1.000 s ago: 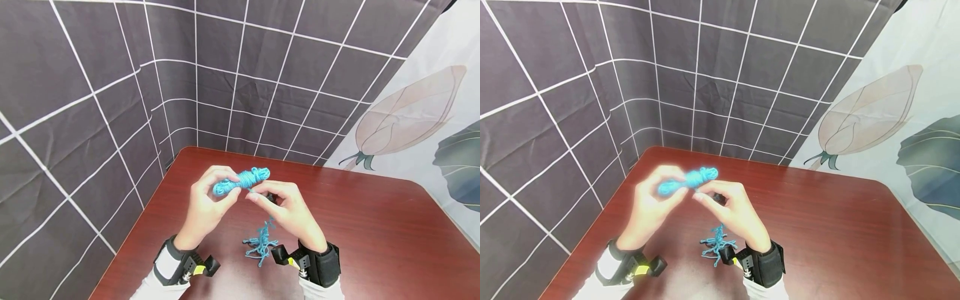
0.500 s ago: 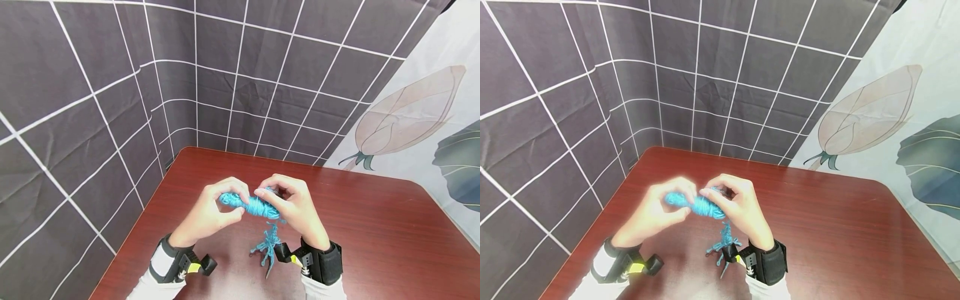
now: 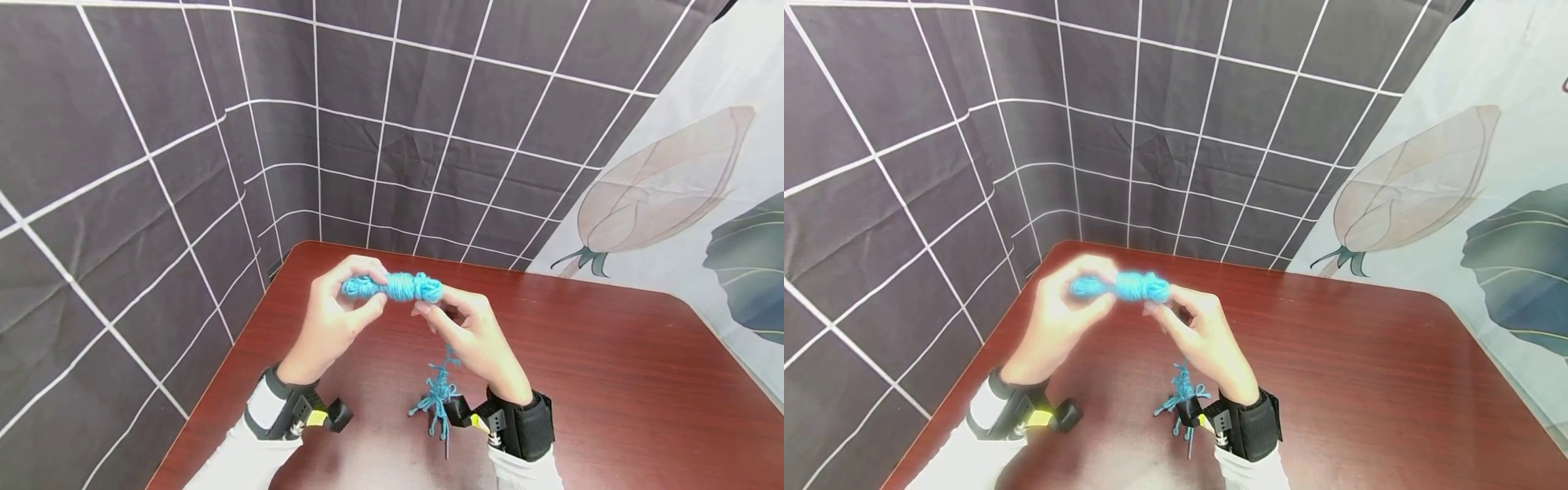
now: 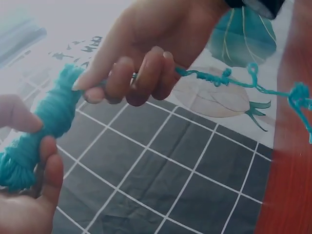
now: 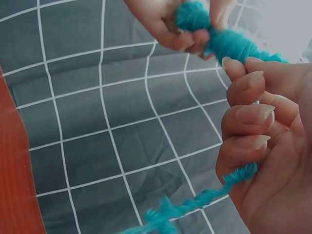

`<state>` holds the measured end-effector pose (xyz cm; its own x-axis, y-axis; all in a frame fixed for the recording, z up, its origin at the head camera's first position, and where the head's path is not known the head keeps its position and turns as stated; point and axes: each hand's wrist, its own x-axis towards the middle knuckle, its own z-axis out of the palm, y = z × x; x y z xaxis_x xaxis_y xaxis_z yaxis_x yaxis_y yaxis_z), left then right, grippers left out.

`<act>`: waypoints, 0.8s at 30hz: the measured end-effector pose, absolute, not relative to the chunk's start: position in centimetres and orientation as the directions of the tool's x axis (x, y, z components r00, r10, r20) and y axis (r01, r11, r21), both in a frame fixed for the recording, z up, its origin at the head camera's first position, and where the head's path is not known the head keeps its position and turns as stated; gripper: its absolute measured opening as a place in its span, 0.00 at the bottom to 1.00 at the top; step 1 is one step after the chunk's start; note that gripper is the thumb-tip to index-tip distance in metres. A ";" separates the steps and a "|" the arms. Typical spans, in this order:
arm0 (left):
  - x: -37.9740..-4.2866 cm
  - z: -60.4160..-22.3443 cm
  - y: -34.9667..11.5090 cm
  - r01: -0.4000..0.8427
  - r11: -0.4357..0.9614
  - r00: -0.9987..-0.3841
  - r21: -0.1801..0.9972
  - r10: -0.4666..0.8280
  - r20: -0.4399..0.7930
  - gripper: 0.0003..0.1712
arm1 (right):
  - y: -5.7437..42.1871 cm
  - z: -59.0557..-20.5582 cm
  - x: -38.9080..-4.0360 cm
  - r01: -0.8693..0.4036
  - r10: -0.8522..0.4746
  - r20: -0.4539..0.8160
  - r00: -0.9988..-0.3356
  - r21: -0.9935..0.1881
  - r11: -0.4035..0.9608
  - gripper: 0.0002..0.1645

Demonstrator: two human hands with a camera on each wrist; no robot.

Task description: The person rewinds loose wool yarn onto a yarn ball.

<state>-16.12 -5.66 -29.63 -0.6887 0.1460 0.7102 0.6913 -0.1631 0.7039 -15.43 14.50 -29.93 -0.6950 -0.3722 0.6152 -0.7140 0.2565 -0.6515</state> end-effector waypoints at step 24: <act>-15.7 -29.3 -6.3 0.746 -0.138 -0.500 0.652 0.531 0.684 0.11 | 14.4 -29.5 -15.3 -0.738 -0.346 0.654 -0.673 -0.629 0.246 0.06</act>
<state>-15.73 -6.30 -29.34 -0.4998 0.5310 0.6843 0.7460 -0.1375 0.6516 -15.34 14.38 -29.49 -0.6729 -0.3463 0.6537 -0.7375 0.2457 -0.6290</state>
